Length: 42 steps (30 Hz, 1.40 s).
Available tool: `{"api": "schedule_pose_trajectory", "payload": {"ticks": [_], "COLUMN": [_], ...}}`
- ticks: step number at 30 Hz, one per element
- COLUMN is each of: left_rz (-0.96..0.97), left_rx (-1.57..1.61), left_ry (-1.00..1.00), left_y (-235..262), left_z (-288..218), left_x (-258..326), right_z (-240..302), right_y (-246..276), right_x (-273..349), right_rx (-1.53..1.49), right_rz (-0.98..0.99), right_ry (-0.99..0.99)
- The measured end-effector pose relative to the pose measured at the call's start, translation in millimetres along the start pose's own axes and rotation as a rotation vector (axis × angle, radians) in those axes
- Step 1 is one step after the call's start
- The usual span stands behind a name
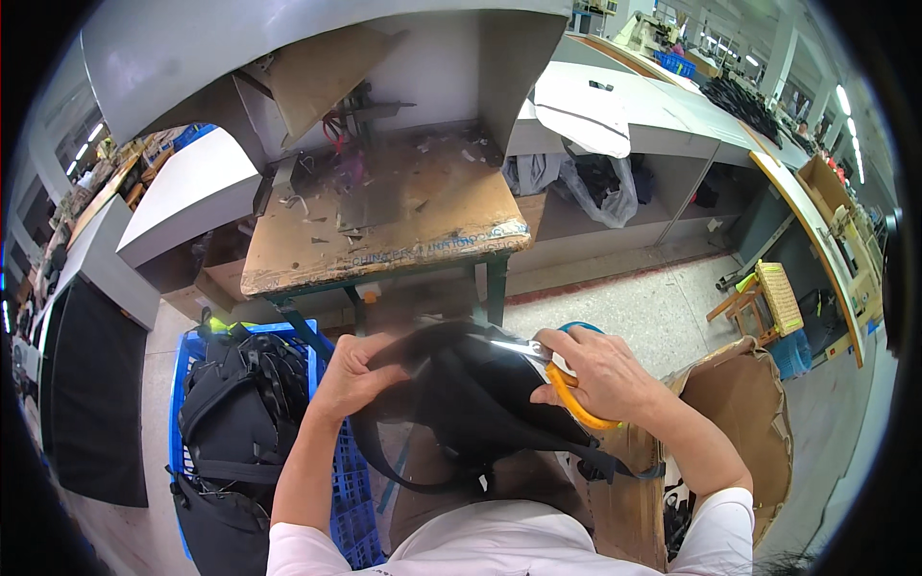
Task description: Using scissors to trim and separate panels of backpacks in a manufacturing environment.
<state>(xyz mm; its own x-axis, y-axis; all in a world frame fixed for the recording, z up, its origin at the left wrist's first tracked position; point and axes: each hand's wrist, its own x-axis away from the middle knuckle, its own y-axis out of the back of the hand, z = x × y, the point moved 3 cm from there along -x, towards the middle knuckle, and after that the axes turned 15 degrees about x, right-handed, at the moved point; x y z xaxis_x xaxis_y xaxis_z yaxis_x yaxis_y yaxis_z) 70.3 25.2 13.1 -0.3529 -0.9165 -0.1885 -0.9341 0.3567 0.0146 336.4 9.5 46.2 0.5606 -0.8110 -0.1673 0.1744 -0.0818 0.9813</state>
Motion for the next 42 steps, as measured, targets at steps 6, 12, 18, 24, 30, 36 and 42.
{"api": "schedule_pose_trajectory", "payload": {"ticks": [6,12,18,24,30,36,42], "left_rz": [-0.033,-0.052,-0.147,-0.194,-0.222,-0.384,-0.404], "left_rx": [-0.006,-0.014,0.047,0.138,0.179,0.247,-0.131], "left_ry": [0.029,0.0,-0.038,-0.017,-0.031,0.0,0.108], "left_y": [9,22,37,47,61,108,164], "left_z": [5,8,24,30,24,1,-41], "left_x": [4,7,16,20,25,32,-3], "right_z": [-5,0,13,19,26,28,75], "right_y": [-5,-11,-19,-26,-22,-70,-94], "right_x": [-16,-30,-44,-57,-78,-71,-116], "right_rx": [0.022,-0.062,-0.14,-0.16,-0.318,-0.803,-1.282], "right_rz": [0.068,0.138,0.107,0.115,0.25,0.09,-0.083], "right_ry": [0.088,0.134,0.176,0.193,0.055,-0.133,-0.324]}}
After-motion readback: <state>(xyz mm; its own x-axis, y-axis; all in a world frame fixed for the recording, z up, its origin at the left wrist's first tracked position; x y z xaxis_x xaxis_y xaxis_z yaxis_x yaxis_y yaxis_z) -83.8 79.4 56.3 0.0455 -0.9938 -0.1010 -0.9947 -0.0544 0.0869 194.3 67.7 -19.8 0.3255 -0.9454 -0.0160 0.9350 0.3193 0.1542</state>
